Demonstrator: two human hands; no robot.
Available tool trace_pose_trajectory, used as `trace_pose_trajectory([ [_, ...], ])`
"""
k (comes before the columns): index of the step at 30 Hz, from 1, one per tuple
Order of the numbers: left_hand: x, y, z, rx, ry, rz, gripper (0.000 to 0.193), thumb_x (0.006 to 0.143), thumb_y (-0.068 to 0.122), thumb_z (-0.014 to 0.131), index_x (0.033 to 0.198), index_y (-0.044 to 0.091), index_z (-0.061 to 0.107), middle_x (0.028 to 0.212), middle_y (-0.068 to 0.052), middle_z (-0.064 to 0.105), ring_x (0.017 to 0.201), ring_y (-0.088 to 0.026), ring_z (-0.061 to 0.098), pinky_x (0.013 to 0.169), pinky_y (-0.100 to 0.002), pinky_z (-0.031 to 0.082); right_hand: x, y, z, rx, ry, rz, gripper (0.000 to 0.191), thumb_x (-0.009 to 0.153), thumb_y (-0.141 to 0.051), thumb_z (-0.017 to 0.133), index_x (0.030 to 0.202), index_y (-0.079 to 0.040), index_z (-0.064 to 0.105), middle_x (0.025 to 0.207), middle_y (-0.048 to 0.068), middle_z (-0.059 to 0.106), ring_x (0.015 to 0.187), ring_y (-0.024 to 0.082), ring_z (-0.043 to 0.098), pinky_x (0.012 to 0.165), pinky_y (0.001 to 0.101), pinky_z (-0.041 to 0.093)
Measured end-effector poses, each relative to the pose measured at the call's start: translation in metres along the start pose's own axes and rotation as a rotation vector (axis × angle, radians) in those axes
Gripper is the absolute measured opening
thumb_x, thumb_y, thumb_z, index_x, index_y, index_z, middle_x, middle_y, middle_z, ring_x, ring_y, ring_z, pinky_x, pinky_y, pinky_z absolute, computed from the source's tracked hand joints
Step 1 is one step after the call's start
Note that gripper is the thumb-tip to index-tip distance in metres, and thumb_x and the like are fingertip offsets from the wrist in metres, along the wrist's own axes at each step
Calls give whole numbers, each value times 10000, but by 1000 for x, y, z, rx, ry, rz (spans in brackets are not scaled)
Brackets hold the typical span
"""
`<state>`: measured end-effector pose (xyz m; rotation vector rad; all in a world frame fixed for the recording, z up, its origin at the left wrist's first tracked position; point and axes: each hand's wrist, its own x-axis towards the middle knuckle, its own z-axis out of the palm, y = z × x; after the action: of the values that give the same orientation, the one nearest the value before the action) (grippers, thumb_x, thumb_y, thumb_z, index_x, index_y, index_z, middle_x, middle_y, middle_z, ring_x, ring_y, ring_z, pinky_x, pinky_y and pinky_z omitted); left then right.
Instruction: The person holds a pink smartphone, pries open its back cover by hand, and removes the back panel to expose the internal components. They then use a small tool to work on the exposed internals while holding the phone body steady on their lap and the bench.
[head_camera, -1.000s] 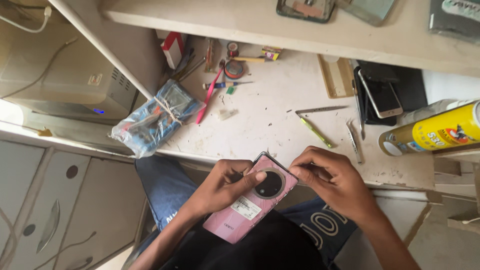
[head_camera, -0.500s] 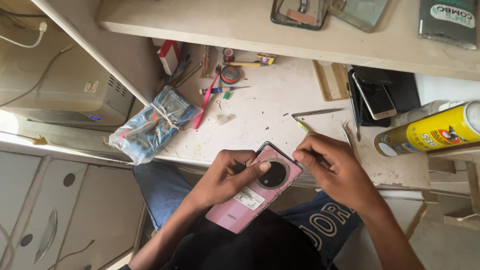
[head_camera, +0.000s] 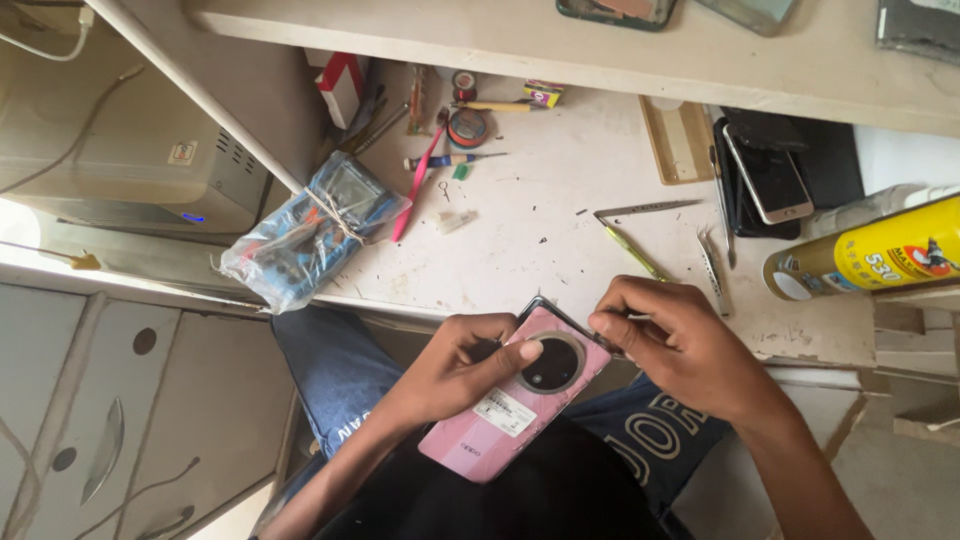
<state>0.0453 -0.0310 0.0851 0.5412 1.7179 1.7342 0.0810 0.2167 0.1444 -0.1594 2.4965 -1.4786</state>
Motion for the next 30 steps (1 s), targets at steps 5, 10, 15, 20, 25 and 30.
trace_pose_trajectory([
  [5, 2, 1, 0, 43, -23, 53, 247, 950, 279, 733, 859, 55, 686, 699, 85, 565, 664, 1, 484, 550, -237, 395, -4, 5, 7, -15, 21, 125, 217, 959, -203, 649, 840, -22, 668, 625, -7, 539, 561, 64, 413, 471, 260, 345],
  [10, 4, -2, 0, 42, -58, -10, 282, 967, 274, 745, 836, 27, 701, 665, 61, 549, 634, -21, 463, 536, -243, 371, -7, 9, 10, 62, -9, 107, 224, 976, -207, 651, 851, -22, 670, 649, -14, 582, 601, 48, 484, 512, 234, 403],
  [15, 2, -9, -1, -114, -54, -2, 231, 993, 244, 689, 912, 29, 716, 708, 72, 590, 649, -16, 491, 549, -237, 375, -12, 15, 16, 116, 42, 156, 235, 980, -230, 631, 858, -35, 680, 675, -23, 588, 605, 53, 500, 526, 238, 422],
  [20, 4, -16, -4, -146, -52, 22, 217, 1003, 226, 678, 941, 21, 708, 739, 67, 606, 682, -13, 503, 575, -236, 391, -11, 19, 24, 184, 113, 167, 273, 1002, -243, 633, 832, -31, 663, 699, -24, 563, 636, 56, 495, 570, 233, 430],
  [25, 3, -23, -4, -158, -45, 39, 244, 1017, 248, 682, 938, 18, 696, 744, 61, 586, 690, -16, 492, 574, -239, 385, -13, 20, 30, 214, 157, 225, 275, 998, -255, 627, 836, -38, 673, 708, -23, 566, 641, 66, 501, 582, 238, 440],
  [30, 3, -23, -2, -162, -29, 46, 255, 1015, 265, 679, 947, 20, 692, 760, 56, 597, 706, -15, 504, 585, -237, 398, -15, 21, 31, 213, 179, 213, 271, 995, -256, 630, 839, -39, 673, 705, -27, 567, 635, 63, 504, 577, 237, 440],
])
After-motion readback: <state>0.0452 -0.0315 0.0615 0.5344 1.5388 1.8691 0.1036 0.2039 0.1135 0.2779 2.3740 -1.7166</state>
